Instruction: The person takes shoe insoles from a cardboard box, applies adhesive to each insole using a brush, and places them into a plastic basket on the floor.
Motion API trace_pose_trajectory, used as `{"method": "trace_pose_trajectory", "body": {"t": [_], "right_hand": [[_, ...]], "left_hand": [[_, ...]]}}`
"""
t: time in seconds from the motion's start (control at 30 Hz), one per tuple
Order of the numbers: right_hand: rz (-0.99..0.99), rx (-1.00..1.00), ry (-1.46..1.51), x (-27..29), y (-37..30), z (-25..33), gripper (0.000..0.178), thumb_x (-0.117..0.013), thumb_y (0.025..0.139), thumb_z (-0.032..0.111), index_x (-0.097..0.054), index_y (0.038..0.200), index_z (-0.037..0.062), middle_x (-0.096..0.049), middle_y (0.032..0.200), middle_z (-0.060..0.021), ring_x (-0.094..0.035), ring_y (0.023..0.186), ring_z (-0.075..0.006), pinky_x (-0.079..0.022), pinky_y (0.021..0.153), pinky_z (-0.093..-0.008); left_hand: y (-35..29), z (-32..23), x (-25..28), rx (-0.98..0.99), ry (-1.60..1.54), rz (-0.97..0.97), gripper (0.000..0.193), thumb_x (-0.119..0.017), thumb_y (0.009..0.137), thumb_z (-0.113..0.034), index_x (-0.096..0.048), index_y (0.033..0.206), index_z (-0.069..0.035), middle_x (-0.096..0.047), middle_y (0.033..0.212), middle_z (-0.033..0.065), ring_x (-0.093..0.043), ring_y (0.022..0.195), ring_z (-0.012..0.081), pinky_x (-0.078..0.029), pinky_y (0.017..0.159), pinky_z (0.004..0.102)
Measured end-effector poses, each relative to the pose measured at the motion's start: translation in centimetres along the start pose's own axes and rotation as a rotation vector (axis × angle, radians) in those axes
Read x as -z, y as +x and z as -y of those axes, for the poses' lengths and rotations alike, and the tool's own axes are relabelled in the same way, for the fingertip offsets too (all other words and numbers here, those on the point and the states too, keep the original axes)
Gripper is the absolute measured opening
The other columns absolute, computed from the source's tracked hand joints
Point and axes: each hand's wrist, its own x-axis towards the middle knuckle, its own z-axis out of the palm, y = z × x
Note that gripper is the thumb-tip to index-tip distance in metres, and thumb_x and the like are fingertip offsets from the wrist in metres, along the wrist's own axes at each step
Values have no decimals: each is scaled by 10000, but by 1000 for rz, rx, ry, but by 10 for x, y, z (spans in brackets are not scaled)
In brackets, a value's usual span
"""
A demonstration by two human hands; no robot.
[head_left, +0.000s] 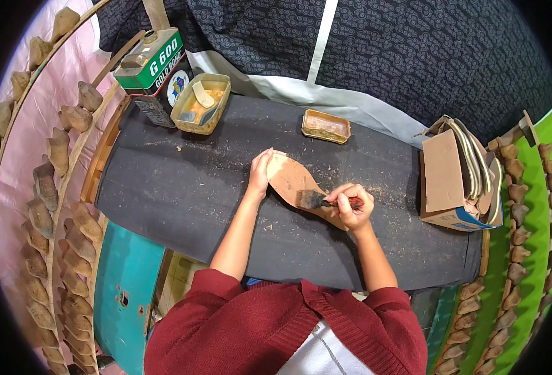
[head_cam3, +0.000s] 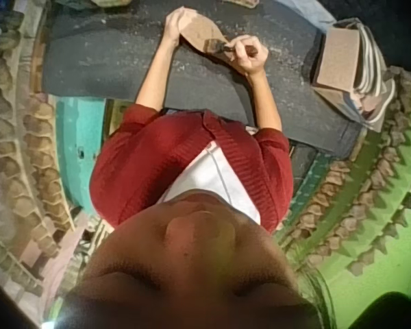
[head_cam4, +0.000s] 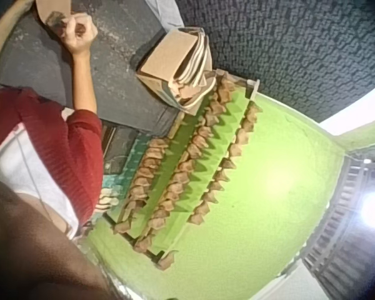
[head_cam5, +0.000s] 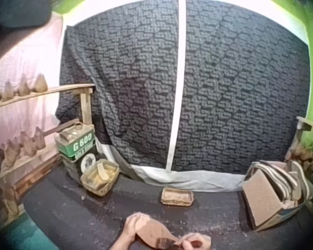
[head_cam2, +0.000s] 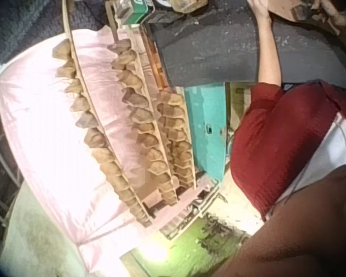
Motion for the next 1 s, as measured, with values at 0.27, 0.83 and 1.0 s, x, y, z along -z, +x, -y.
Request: {"method": "trace_pose_trajectory", "body": {"t": [0.27,0.83,1.0], "right_hand": [[87,-149,-241,24,11,15,162,-520,768,41,-473,613,25,-583,608,-80,-510,451,-75,-396,413,-204],[-331,-176,156,-7,-5,-14,155,-427,856,108,-393,737,14,-540,746,-139,-488,445,-106,-431,383,-204],[-211,-276,-149,32,-15,-5,163,-494,800,33,-466,641,15,-555,639,-64,-502,551,-91,-408,513,-219]], "left_hand": [[-1,-4,-1,36,-16,-1,343,-353,843,-256,-571,811,7,-595,771,82,-554,733,139,-405,729,242],[0,4,3,-27,-4,24,295,-402,837,-222,-552,819,31,-580,774,64,-535,732,105,-401,695,219],[2,13,9,-22,26,-5,287,-429,832,-218,-551,862,40,-581,809,59,-533,752,95,-403,700,216]]}}
